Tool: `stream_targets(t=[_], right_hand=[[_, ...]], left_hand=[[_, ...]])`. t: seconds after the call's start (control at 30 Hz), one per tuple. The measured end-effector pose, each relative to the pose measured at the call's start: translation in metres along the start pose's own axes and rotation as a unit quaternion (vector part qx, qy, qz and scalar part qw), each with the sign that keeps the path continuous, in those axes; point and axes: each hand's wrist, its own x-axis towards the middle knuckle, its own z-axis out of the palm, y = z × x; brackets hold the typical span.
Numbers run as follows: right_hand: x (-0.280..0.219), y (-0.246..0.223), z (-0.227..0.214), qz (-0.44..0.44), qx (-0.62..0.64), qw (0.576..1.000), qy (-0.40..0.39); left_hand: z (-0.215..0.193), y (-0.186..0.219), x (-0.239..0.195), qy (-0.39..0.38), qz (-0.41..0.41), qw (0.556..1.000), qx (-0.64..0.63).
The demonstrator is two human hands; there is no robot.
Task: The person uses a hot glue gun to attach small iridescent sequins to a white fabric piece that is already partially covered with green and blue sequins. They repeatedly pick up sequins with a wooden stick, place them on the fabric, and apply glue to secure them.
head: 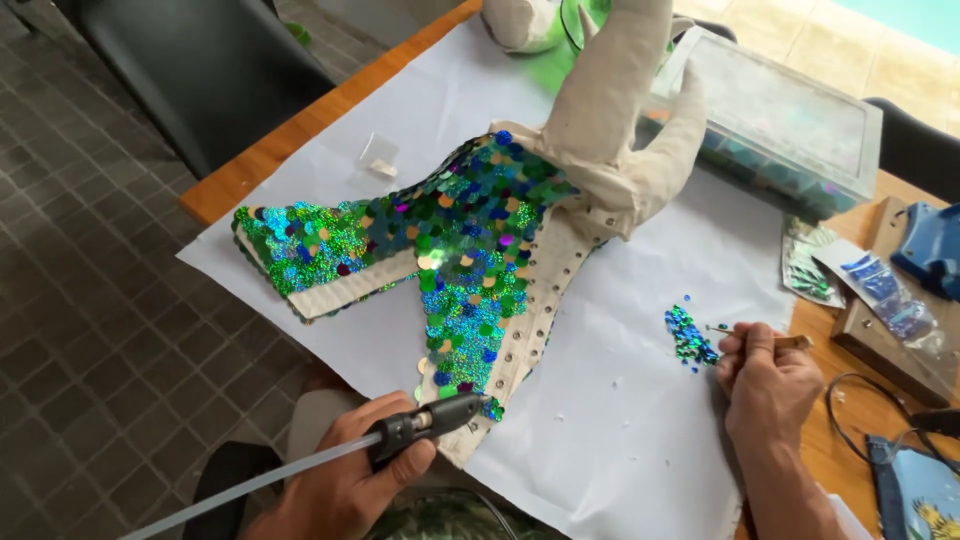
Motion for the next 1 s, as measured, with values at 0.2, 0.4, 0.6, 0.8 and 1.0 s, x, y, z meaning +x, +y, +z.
stream_targets(t=[0.2, 0.4, 0.6, 0.8, 1.0], right_hand=[[-0.005, 0.004, 0.003, -0.028, 0.003, 0.999, -0.037], [-0.008, 0.006, 0.006, -0.051, 0.016, 0.998, -0.039], [-0.017, 0.006, 0.009, -0.069, 0.007, 0.996, -0.053], [-0.024, 0.004, 0.013, -0.059, -0.014, 0.996, -0.071], [-0.03, -0.003, 0.013, -0.059, -0.009, 0.995, -0.085]], left_hand=[[0.004, 0.002, -0.001, 0.009, 0.03, 0.999, 0.031], [0.008, 0.012, -0.008, 0.025, 0.025, 0.999, 0.035], [0.006, 0.015, -0.011, 0.02, 0.008, 0.999, 0.05], [0.002, 0.002, -0.019, 0.062, -0.046, 0.997, 0.007], [0.007, -0.024, -0.024, 0.056, -0.069, 0.993, -0.079]])
